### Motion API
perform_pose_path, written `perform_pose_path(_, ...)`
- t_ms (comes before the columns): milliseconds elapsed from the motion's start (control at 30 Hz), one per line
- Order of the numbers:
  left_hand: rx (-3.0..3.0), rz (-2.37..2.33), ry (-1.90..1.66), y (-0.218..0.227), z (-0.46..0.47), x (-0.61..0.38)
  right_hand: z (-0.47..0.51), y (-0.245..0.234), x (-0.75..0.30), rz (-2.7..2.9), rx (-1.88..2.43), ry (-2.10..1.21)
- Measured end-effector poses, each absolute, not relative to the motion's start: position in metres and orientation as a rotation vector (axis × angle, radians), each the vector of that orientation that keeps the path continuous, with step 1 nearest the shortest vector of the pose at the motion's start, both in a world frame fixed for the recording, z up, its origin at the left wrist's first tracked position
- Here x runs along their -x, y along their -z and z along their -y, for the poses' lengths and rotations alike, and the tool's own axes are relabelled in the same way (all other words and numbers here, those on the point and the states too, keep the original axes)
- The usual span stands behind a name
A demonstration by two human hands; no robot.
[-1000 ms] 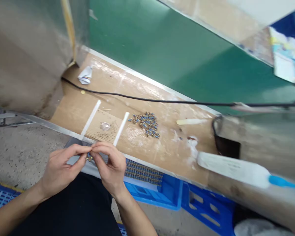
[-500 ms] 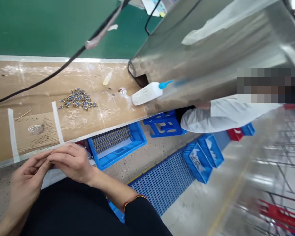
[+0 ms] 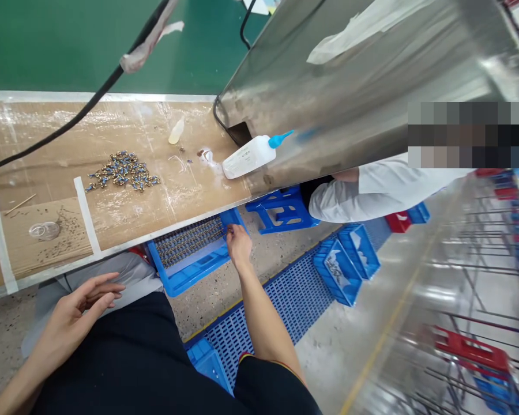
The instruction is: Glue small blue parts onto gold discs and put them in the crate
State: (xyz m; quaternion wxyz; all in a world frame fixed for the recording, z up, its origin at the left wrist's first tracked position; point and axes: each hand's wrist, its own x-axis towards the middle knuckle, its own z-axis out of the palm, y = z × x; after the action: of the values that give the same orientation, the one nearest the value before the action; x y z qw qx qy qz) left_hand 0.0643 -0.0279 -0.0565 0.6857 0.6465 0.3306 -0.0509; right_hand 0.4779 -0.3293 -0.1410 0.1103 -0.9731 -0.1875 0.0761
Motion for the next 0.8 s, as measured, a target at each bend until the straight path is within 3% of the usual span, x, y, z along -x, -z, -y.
perform_pose_path(367, -1.471, -0.763, 0.163, 0.053, 0.035, -0.057, 0.339, 0.196, -0.520, 0.718, 3.313, -0.673)
perform_pose_path(800, -1.486, -0.739, 0.193, 0.058, 0.033, -0.056, 0.370, 0.186, -0.516, 0.633, 3.421, -0.758)
